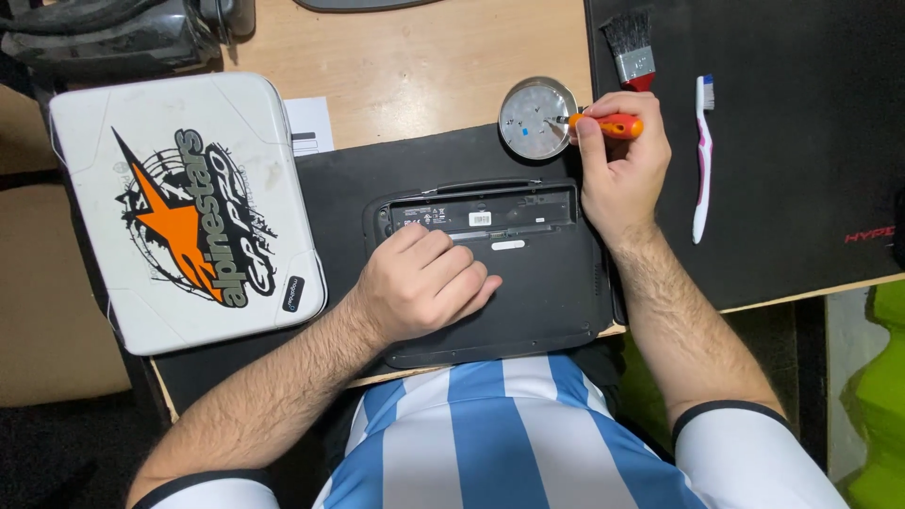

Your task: The person is using a screwdriver to fasten screws into the bottom panel of a laptop.

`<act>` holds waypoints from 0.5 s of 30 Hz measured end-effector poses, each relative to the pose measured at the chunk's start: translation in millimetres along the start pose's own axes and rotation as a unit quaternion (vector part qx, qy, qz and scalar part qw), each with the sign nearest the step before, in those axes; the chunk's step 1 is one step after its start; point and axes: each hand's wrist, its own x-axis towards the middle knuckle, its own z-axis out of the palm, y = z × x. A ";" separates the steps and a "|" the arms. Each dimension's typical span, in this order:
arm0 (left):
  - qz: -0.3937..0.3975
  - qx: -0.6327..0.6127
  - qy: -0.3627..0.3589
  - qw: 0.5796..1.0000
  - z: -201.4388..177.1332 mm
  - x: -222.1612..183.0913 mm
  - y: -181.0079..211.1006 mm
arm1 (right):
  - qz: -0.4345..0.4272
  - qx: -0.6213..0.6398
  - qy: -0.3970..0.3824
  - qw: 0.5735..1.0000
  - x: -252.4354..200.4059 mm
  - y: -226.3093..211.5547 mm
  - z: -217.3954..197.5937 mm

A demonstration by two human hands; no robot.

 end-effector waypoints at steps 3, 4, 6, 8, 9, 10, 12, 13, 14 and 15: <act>0.021 -0.020 0.023 0.999 1.9 -1.0 2.0 | -0.009 -0.021 -0.004 1.000 1.4 -0.3 -0.7; 0.022 -0.020 0.023 0.999 2.4 -0.9 2.9 | -0.010 -0.021 -0.003 1.000 1.0 0.6 -0.8; 0.037 -0.031 0.029 0.998 3.0 -0.7 3.5 | -0.008 -0.036 0.000 0.999 0.7 2.6 0.0; 0.036 -0.037 0.026 0.998 4.0 -0.2 3.7 | -0.009 -0.037 0.000 0.999 0.6 3.6 -0.3; 0.036 -0.044 0.025 0.998 5.2 -0.1 3.7 | -0.010 -0.039 0.000 0.999 0.3 4.4 -0.9; 0.037 -0.045 0.025 0.998 6.7 2.0 4.0 | -0.010 -0.039 0.002 0.999 1.6 2.9 -0.7; 0.035 -0.047 0.009 0.998 9.1 5.4 6.8 | -0.015 -0.004 0.006 1.000 2.3 -0.6 -1.0; 0.036 -0.047 0.009 0.998 14.5 8.2 9.7 | -0.015 -0.004 0.006 1.000 1.2 -0.6 -2.9; 0.009 -0.030 -0.032 0.999 19.7 10.8 12.5 | 0.005 0.049 0.014 0.999 0.1 -0.8 -4.6; -0.018 -0.014 -0.073 0.997 25.2 13.6 15.2 | 0.025 0.103 0.020 0.994 -0.8 -0.7 -6.5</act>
